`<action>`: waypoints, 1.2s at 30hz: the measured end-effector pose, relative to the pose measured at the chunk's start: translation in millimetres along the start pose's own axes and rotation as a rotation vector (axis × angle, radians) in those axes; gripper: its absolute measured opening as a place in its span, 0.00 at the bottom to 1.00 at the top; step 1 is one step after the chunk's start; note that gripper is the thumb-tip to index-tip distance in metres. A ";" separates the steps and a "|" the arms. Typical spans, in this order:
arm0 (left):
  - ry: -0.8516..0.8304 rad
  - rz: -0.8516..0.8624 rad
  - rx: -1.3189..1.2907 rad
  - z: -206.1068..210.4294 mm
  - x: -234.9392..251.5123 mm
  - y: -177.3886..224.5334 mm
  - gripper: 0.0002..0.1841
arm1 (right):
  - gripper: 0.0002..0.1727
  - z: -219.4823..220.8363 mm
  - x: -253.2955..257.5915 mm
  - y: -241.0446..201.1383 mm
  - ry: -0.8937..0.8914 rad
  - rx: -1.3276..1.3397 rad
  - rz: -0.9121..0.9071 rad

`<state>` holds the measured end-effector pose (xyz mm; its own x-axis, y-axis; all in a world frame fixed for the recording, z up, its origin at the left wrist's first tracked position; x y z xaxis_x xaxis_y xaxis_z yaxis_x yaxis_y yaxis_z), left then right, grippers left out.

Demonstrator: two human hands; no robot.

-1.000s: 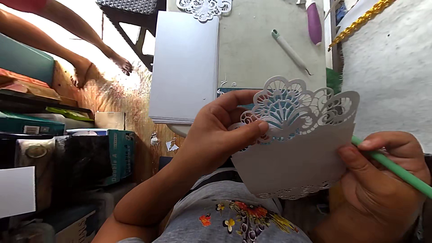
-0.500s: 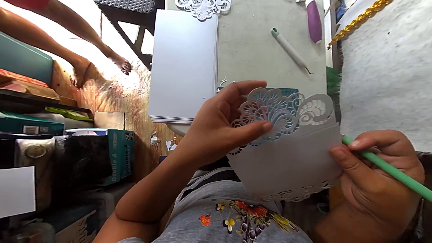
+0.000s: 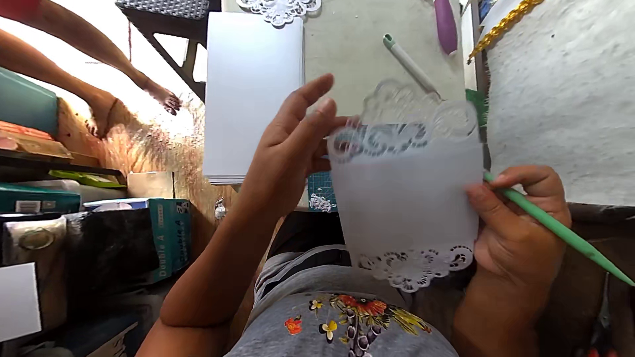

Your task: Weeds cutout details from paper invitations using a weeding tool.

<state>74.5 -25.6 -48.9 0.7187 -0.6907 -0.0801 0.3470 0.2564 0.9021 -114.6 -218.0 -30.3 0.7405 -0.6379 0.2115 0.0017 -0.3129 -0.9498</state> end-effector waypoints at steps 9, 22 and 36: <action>-0.139 -0.210 -0.120 17.8 -23.9 -60.7 0.25 | 0.16 -0.4 2.3 23.2 0.312 0.266 0.097; -0.347 -0.142 0.092 -7.7 -29.8 -61.7 0.25 | 0.04 -21.3 33.7 26.5 0.173 0.463 0.151; -0.132 -0.174 -0.025 -41.0 -24.1 -50.5 0.21 | 0.12 -1.5 52.8 47.6 0.123 0.201 0.307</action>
<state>64.3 5.8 -109.9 0.5620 -0.8083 -0.1757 0.4745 0.1410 0.8689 -76.5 -267.6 -64.0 0.6409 -0.7639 -0.0754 -0.0667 0.0425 -0.9969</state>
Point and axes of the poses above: each hand's wrist, its own x-axis towards the middle knuckle, its own z-axis out of the palm, y = z × x, the point moved 9 cm from there along x, towards the middle knuckle, and after that the axes turned 12 degrees about -x, right-handed, at the moved point
